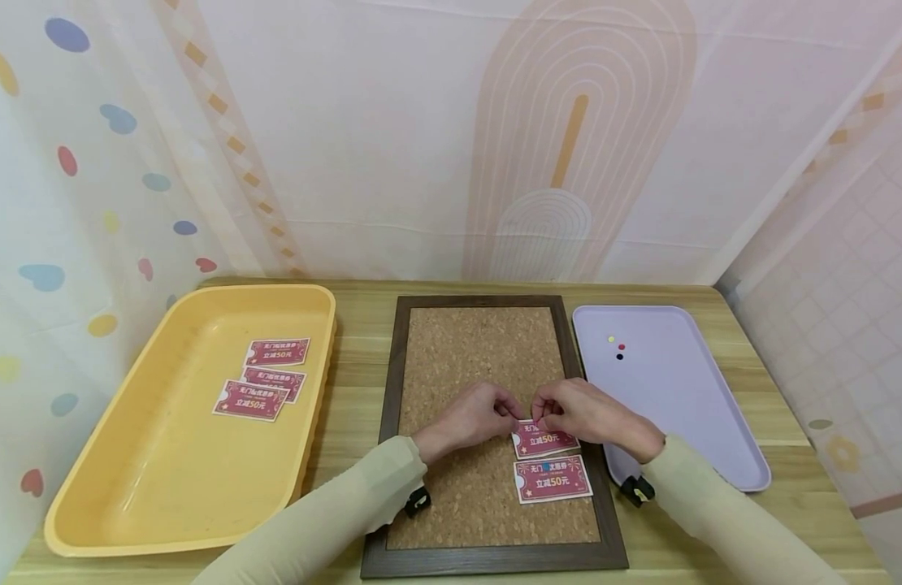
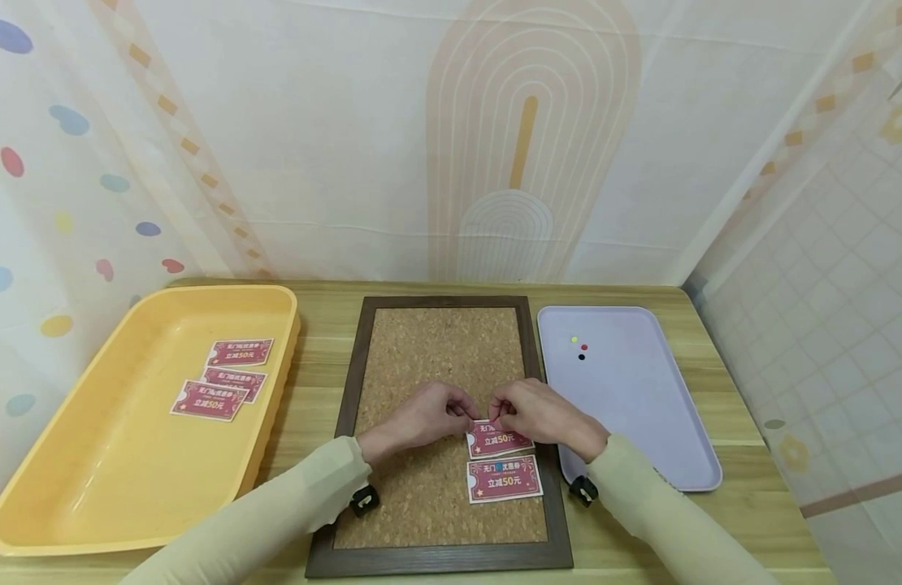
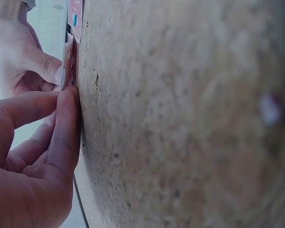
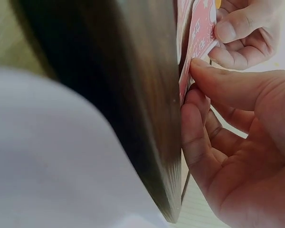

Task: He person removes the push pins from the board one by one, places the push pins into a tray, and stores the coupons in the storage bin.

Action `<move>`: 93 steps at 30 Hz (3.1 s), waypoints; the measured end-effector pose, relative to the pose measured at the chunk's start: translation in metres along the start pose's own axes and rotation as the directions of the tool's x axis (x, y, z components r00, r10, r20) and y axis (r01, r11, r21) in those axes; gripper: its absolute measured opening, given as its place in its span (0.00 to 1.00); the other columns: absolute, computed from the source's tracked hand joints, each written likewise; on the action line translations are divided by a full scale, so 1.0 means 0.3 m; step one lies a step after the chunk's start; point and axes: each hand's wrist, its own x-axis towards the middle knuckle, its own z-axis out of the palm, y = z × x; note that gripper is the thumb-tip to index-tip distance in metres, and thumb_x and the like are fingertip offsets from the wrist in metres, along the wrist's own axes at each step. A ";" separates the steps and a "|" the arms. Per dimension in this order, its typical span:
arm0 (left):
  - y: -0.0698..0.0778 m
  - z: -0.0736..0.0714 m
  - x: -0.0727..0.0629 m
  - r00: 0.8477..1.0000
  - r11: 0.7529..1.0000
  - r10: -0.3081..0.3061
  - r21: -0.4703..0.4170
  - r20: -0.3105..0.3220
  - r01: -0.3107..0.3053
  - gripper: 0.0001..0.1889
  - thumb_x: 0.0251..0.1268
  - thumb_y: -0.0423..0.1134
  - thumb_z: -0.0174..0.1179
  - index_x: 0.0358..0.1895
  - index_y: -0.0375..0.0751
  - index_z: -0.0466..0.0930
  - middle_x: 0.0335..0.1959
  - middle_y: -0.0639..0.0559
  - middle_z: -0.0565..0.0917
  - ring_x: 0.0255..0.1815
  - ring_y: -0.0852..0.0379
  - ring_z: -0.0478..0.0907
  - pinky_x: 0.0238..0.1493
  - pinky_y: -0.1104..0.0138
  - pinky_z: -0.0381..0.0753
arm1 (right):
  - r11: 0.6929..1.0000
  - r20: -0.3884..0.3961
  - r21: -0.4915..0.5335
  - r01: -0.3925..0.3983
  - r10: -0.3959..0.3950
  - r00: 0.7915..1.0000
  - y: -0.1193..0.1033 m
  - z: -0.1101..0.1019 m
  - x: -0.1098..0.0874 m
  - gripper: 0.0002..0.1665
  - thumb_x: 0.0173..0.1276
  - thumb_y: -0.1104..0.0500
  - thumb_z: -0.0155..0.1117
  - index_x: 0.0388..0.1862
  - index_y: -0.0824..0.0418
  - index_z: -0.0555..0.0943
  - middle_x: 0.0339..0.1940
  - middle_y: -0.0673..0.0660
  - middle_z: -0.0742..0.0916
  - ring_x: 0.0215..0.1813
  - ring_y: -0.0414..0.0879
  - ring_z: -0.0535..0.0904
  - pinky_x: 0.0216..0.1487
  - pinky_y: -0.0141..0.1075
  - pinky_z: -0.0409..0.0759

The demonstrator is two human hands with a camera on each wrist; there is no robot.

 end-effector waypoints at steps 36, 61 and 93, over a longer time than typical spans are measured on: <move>0.001 -0.003 -0.004 1.000 1.000 0.009 0.000 -0.016 -0.009 0.06 0.62 0.30 0.68 0.40 0.37 0.91 0.32 0.54 0.88 0.30 0.66 0.77 0.32 0.72 0.74 | 1.000 0.010 0.004 0.017 -0.017 1.000 0.001 -0.002 -0.006 0.12 0.70 0.68 0.67 0.30 0.54 0.80 0.25 0.43 0.79 0.26 0.34 0.73 0.27 0.30 0.73; 0.000 -0.008 -0.009 1.000 0.996 -0.015 -0.089 -0.014 0.014 0.05 0.63 0.28 0.68 0.41 0.35 0.90 0.28 0.54 0.87 0.26 0.65 0.78 0.27 0.73 0.73 | 0.984 0.028 0.168 0.065 -0.071 0.997 0.014 -0.053 -0.031 0.07 0.75 0.68 0.63 0.36 0.59 0.81 0.31 0.49 0.84 0.33 0.38 0.77 0.36 0.32 0.77; 0.067 -0.141 -0.118 0.981 0.995 0.097 -0.005 -0.170 -0.100 0.05 0.69 0.33 0.67 0.40 0.45 0.90 0.37 0.57 0.87 0.37 0.62 0.79 0.40 0.66 0.80 | 0.967 -0.270 0.231 0.106 -0.041 0.962 -0.067 -0.127 -0.077 0.02 0.74 0.65 0.67 0.40 0.60 0.86 0.36 0.53 0.88 0.38 0.47 0.82 0.40 0.33 0.80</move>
